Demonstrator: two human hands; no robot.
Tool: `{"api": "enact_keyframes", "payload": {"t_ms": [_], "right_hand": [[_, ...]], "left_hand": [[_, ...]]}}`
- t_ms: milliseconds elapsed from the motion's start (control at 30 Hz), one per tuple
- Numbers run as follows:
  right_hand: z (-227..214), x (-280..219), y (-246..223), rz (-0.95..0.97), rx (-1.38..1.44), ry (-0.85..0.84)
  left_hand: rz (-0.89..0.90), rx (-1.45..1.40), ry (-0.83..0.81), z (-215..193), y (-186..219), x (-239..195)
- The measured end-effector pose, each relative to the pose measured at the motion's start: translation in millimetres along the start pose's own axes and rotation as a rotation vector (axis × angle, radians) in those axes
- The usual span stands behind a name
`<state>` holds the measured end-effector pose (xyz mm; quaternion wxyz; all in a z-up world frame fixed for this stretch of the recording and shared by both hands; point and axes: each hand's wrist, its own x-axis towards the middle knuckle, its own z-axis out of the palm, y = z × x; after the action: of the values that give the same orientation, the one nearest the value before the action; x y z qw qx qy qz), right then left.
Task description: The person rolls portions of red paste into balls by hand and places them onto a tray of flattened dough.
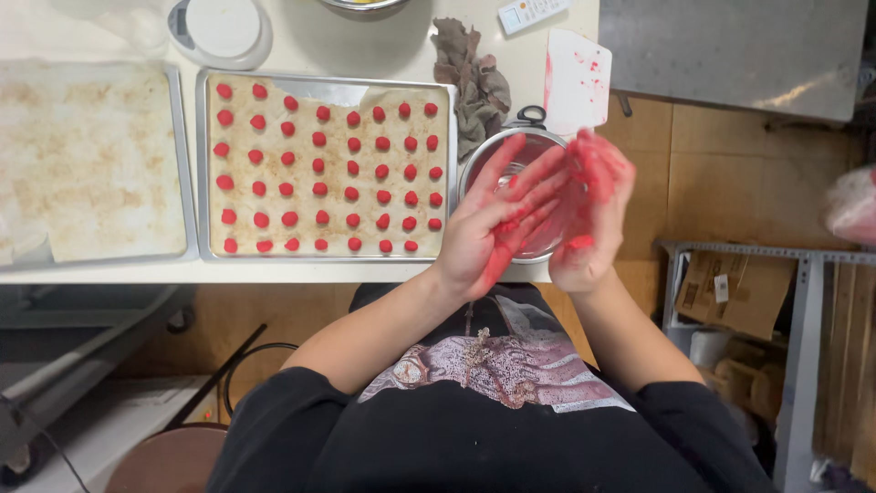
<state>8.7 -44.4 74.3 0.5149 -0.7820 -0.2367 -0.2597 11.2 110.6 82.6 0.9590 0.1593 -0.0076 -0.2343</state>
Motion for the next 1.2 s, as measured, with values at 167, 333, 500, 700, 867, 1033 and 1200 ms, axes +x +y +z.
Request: {"api": "enact_keyframes", "payload": {"t_ms": [167, 333, 500, 700, 867, 1033, 1200], "right_hand": [[16.8, -10.6, -3.8, -0.087, -0.074, -0.137], [37.5, -27.4, -13.7, 0.023, -0.044, -0.213], [33.2, -33.3, -25.6, 0.059, 0.089, -0.281], [20.6, -34.9, -3.1, 0.099, 0.025, -0.351], [4.6, -52.3, 8.4, 0.110, -0.045, -0.347], [-30.2, -45.9, 17.8, 0.118, 0.047, -0.325], [-60.8, -42.0, 25.9, 0.148, 0.124, -0.283]], "left_hand": [[-0.002, 0.096, -0.036, -18.5, -12.3, -0.1], [0.055, 0.217, -0.128, -36.6, -32.9, -6.1], [0.128, 0.364, -0.103, -44.0, -34.3, -5.9], [0.193, 0.234, -0.076, -22.3, -22.9, -5.3], [0.125, -0.038, 0.058, -6.6, -24.0, 16.7], [0.008, -0.314, 0.200, -15.0, -43.6, 43.7], [-0.065, -0.380, 0.225, -19.0, -71.1, 64.3]]}}
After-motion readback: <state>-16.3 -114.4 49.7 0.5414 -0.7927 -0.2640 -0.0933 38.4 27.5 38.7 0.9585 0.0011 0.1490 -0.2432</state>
